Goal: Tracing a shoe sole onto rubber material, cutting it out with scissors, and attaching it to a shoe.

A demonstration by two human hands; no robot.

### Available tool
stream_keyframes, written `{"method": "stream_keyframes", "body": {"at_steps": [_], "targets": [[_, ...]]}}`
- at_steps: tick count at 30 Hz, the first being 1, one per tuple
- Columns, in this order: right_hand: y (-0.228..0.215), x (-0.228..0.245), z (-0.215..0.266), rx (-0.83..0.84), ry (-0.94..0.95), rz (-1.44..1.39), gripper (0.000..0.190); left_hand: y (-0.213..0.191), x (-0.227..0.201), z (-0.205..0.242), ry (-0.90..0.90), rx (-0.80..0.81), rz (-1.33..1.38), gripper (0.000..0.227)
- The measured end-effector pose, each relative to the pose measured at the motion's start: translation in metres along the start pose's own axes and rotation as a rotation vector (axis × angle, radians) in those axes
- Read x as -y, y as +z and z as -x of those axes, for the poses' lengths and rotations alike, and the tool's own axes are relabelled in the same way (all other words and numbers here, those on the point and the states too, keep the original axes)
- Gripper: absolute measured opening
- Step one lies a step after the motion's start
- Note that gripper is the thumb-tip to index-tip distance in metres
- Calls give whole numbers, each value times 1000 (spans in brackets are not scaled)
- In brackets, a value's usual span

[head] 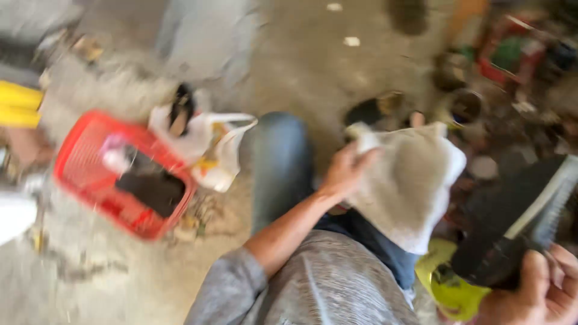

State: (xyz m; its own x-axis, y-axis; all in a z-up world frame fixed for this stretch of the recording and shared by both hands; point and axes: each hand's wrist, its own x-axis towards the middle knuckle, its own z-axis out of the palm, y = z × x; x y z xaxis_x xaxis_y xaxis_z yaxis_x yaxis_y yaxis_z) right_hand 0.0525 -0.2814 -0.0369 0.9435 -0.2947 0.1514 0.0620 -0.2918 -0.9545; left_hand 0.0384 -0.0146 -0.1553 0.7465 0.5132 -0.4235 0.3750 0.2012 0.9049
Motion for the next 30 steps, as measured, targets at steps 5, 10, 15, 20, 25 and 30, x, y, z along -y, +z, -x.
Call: {"method": "stream_keyframes", "body": {"at_steps": [5, 10, 15, 20, 25, 30], "targets": [[32, 2, -8, 205, -174, -82, 35, -35, -102, 25, 472, 120, 232, 20], [69, 41, 19, 442, -230, 64, 24, -123, -93, 57, 171, -40, 48, 50], [113, 45, 29, 591, -132, -35, 27, -192, 2, 74, 6, -303, -98, 41], [143, 52, 34, 836, -107, 108, 33, -214, 37, 98, 151, -707, -307, 53], [158, 57, 38, 1097, -421, 141, 38, -212, -30, 94, 354, -354, 219, 54], [177, 75, 51, 1290, -729, 126, 27, -208, -110, 81, 173, -81, 280, 88]]}}
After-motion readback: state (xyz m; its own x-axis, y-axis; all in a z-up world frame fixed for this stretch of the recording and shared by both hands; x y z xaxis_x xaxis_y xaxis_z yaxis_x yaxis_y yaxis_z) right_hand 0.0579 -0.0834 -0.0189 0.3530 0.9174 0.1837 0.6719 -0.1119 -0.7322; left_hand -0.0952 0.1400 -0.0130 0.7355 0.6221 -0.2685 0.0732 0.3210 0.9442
